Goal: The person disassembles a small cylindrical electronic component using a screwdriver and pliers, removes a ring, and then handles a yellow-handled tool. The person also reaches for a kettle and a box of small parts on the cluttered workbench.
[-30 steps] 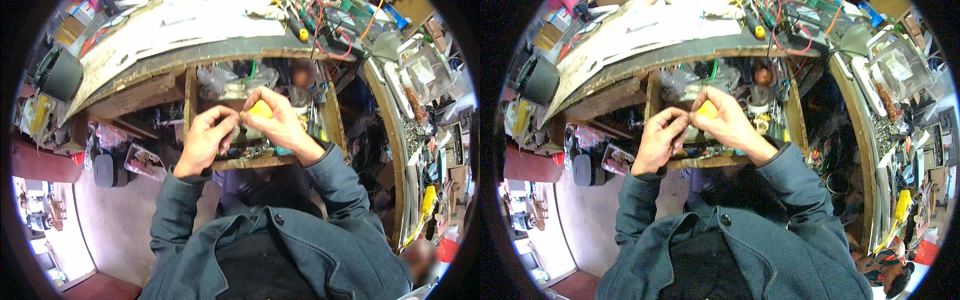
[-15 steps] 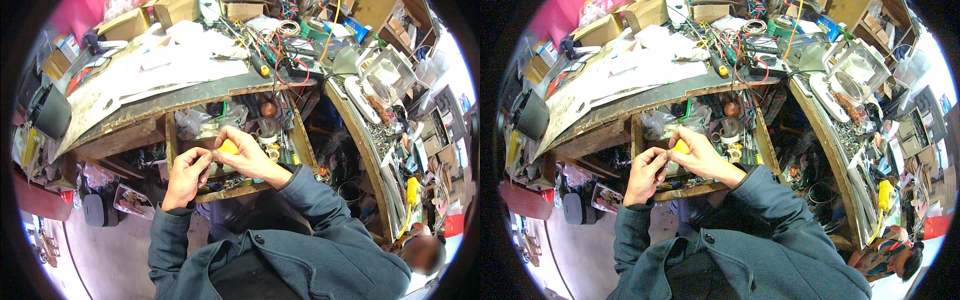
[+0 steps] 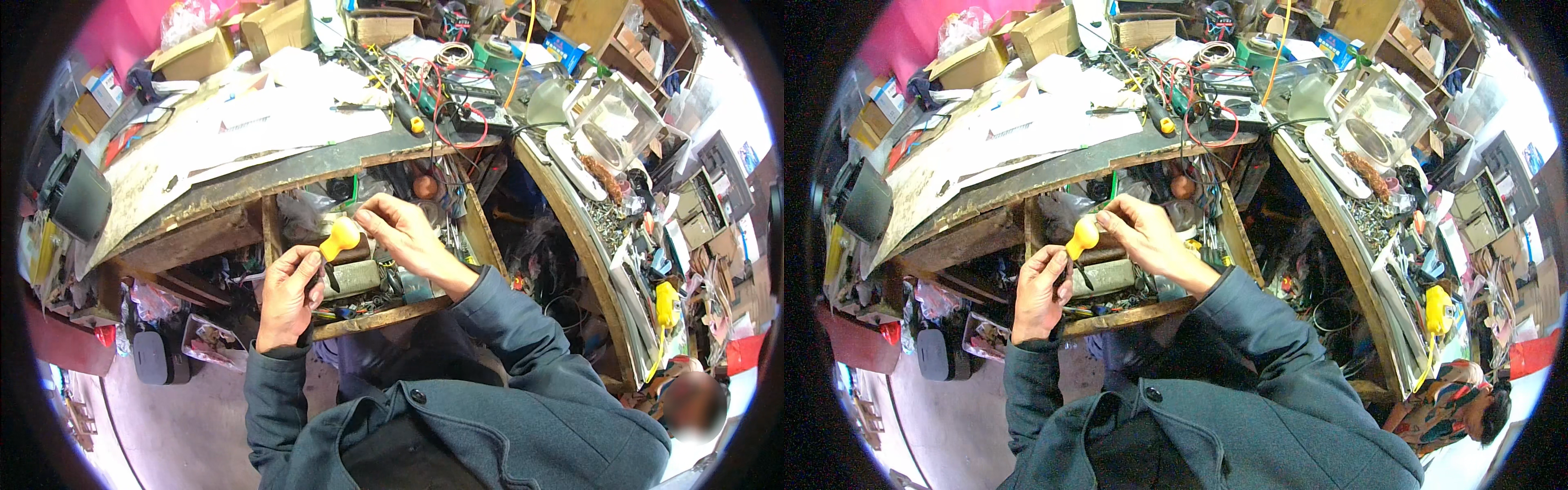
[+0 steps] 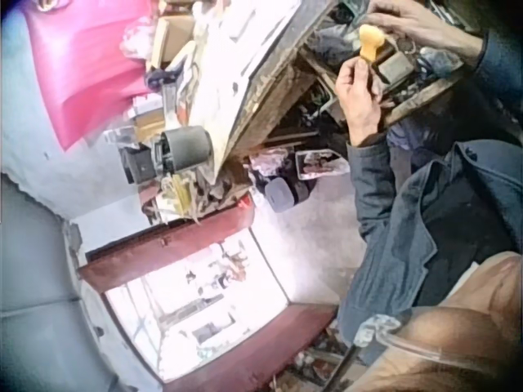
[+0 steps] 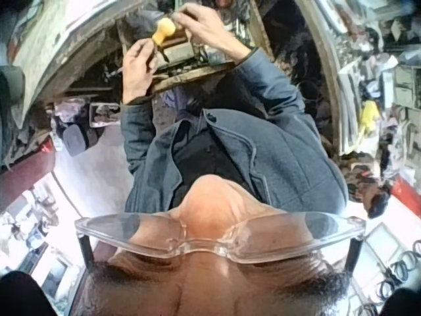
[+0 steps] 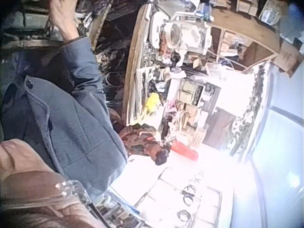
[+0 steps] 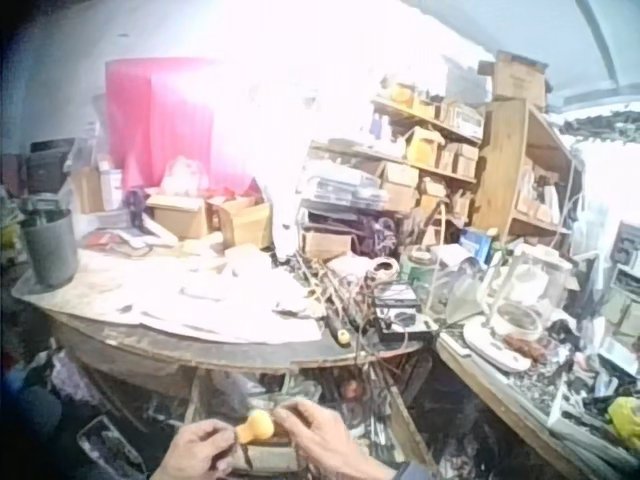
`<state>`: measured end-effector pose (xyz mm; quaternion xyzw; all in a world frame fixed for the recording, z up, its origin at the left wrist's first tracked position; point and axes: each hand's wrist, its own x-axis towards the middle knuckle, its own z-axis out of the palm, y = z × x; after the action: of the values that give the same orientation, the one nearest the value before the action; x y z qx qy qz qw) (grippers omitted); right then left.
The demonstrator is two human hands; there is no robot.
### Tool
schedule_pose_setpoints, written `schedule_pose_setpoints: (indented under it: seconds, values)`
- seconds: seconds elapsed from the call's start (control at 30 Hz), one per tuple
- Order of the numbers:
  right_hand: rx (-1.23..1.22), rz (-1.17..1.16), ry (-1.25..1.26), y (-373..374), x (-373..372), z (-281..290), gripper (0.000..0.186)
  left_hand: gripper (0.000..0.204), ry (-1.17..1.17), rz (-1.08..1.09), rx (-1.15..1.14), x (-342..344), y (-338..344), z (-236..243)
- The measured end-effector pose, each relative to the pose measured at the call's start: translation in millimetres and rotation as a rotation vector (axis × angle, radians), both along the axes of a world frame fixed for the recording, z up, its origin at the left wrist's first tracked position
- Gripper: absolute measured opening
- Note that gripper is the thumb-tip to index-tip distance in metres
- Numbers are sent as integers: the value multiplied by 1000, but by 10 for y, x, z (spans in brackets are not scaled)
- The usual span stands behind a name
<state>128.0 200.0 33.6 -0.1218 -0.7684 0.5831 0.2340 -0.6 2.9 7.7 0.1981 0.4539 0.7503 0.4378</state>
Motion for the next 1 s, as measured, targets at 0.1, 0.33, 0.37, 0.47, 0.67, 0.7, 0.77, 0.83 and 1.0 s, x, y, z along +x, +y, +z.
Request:
schedule_pose_setpoints:
  seconds: [0.1, 0.33, 0.37, 0.47, 0.67, 0.7, 0.77, 0.83, 1.0]
  values:
    - [519, -214, 5, 262, -184, 273, 30, 14, -32, 17, 12, -9, -49, -18]
    - [1163, -594, -275, 1375, -936, 943, 40, 14, -29, -11, 40, -63, 26, -87]
    - [1178, -575, -417, 1406, -1067, 1020, 30, 13, -36, -10, 38, -68, 13, -88]
    - [1351, -482, -568, 1520, -1165, 1000, 25, 12, -50, -28, 46, -94, 14, -80]
    - [1340, -593, -585, 1629, -1224, 965, 28, 12, -95, -38, 94, -130, -37, -80]
    - [1295, -579, -580, 1707, -1209, 993, 29, 12, -113, -36, 114, -133, -36, -99]
    - [1404, -616, -299, 2164, -1154, 953, 30, 12, -119, -56, 126, -126, -16, -79]
    - [836, -466, 46, 2292, -1030, 924, 32, 11, -114, -65, 137, -122, 3, -86]
    - [-750, -8, 744, 1252, -451, 1325, 33, 12, -160, -64, 116, -115, -78, -61]
